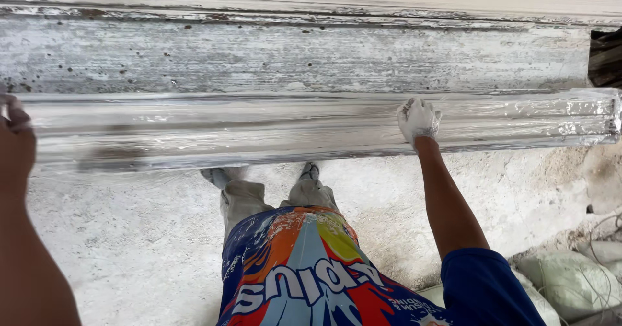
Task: The person applies a white plaster slurry onto long decorative molding pieces laid on a workbench. They scoop the slurry from a bucket with a small foam container, spread it along the moldings by hand and with the foam, wipe the surfaces with a plaster-covered glove, and place finished decorative panels aside.
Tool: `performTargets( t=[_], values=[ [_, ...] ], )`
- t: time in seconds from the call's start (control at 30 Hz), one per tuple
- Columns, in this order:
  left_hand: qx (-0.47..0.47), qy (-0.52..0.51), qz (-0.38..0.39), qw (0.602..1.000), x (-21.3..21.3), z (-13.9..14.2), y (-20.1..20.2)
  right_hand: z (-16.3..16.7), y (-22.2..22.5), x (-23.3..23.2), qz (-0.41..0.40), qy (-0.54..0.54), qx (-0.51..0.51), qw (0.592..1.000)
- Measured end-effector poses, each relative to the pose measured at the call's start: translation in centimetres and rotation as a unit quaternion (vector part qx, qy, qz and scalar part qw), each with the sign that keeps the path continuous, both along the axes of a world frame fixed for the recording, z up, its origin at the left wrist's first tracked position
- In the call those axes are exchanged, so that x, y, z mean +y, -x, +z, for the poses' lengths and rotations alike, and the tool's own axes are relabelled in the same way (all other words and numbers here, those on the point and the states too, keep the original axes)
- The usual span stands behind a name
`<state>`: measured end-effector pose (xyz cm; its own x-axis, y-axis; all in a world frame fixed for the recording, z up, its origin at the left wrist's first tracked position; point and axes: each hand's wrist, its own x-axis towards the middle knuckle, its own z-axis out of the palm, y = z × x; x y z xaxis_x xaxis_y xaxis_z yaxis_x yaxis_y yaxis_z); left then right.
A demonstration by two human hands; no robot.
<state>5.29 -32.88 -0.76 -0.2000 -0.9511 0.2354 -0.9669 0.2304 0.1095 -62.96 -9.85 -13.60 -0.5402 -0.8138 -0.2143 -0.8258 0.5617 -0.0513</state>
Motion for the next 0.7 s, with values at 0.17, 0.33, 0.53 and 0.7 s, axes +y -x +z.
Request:
performTargets(
  t=[0.17, 0.33, 0.53, 0.7],
  values=[
    [-0.060, -0.022, -0.023, 0.998, -1.9, -4.0, -4.5, -0.9, -8.1, -3.1, 0.039, 0.039, -0.039, 0.998],
    [0.182, -0.100, -0.104, 0.973, -4.2, -6.6, -7.6, -1.1, -17.5, -5.4, 0.031, 0.116, -0.049, 0.992],
    [0.265, -0.395, -0.116, 0.872, -5.3, -4.8, -10.4, -1.1, -25.4, -7.6, -0.030, 0.110, -0.077, 0.991],
    [0.005, -0.428, -0.158, 0.890, -5.4, -0.5, -13.4, -1.4, -27.4, -8.1, -0.038, 0.077, -0.036, 0.996]
  ],
)
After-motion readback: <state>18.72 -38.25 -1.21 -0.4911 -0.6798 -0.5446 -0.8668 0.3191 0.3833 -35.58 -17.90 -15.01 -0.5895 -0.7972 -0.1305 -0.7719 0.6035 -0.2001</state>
